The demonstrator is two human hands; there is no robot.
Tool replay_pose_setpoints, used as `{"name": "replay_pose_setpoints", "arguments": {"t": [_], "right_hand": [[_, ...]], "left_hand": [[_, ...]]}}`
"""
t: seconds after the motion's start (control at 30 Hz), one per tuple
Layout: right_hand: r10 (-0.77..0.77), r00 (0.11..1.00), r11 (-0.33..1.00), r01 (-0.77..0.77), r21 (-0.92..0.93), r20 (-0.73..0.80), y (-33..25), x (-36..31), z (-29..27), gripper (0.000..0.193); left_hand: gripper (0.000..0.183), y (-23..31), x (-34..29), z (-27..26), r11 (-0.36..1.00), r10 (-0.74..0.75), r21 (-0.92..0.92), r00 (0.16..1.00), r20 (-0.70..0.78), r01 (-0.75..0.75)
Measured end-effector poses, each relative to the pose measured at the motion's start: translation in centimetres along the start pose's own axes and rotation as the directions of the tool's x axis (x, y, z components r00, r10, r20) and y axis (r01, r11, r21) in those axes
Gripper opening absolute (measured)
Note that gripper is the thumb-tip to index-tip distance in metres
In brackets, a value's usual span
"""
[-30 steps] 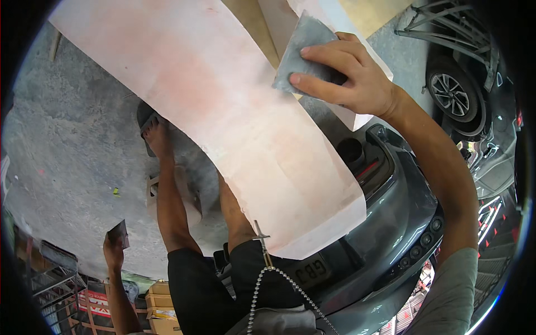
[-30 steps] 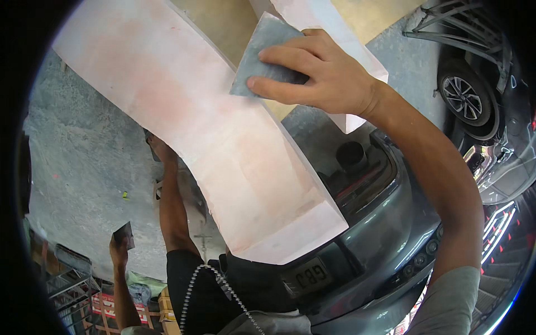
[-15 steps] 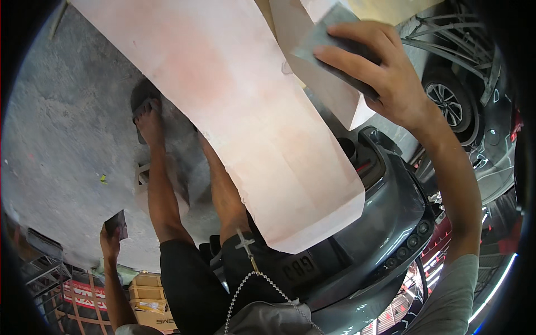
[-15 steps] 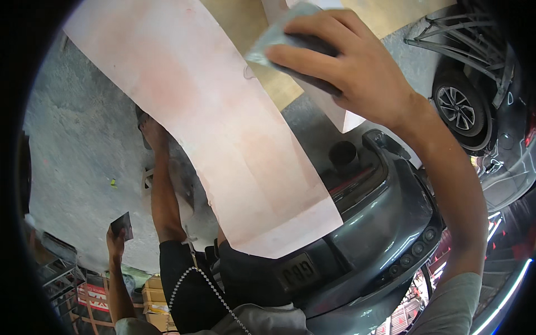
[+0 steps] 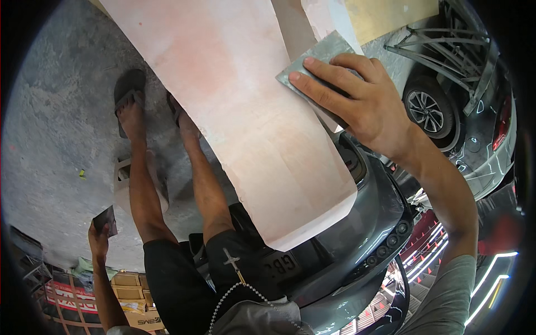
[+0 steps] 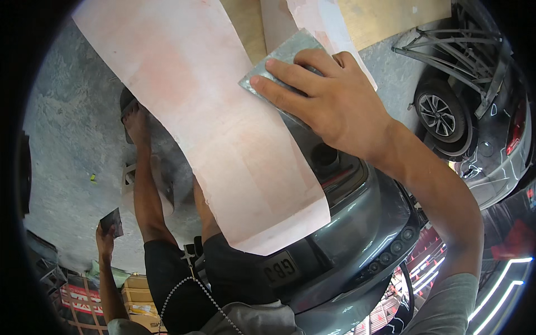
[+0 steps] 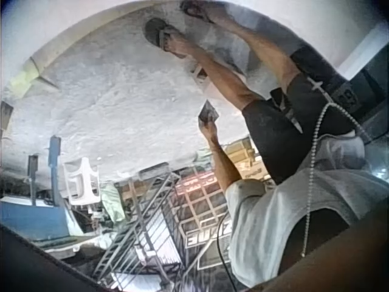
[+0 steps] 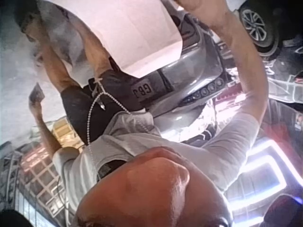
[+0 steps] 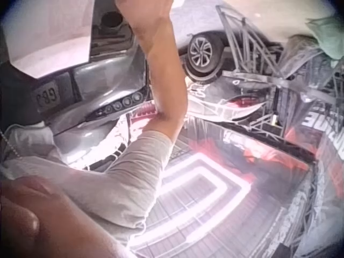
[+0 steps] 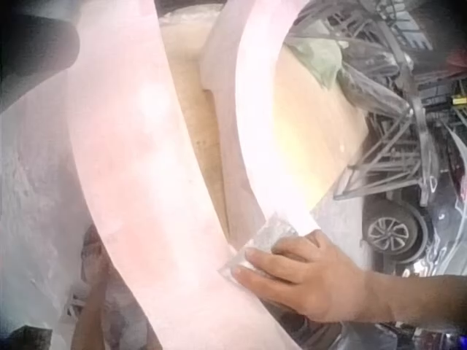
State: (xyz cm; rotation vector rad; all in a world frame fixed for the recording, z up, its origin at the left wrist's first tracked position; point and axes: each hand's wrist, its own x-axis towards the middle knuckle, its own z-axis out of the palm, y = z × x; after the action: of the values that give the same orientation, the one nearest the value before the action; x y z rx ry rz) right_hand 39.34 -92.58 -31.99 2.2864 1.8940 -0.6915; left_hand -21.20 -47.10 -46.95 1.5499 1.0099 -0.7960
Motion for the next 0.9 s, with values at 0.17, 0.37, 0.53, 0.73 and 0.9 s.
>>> {"name": "replay_pose_setpoints", "arguments": {"t": [0.17,0.37,0.53,0.73,0.9], "right_hand": [[-0.024,0.996,0.999,0.02,0.043,0.087,-0.5,-0.1,-1.6,0.049],[0.0,0.941,0.958,-0.097,0.268,0.338,-0.3,0.9,-6.1,0.058],[0.061,0.952,0.803,-0.226,0.551,0.3,0.7,0.5,-10.4,0.065],[0.108,0.926,0.751,0.162,0.641,-0.361,-8.0,1.3,-10.0,0.052],[0.214,0.701,0.829,0.239,0.507,-0.68,-15.1,4.8,-6.9,0.055]], "left_hand": [[0.036,0.3,-0.2,-2.1,0.982,-0.154,0.11,0.988,0.008,0.153],[0.037,2.5,-0.4,-2.5,0.985,-0.169,-0.039,0.985,-0.048,0.167],[0.045,12.8,-0.2,-0.6,0.889,-0.275,-0.405,0.956,-0.101,0.213],[0.056,33.7,-1.6,7.0,0.445,0.154,-0.89,0.988,-0.028,-0.094],[0.048,45.9,-2.1,14.2,0.171,0.265,-0.981,0.964,-0.039,-0.087]]}}
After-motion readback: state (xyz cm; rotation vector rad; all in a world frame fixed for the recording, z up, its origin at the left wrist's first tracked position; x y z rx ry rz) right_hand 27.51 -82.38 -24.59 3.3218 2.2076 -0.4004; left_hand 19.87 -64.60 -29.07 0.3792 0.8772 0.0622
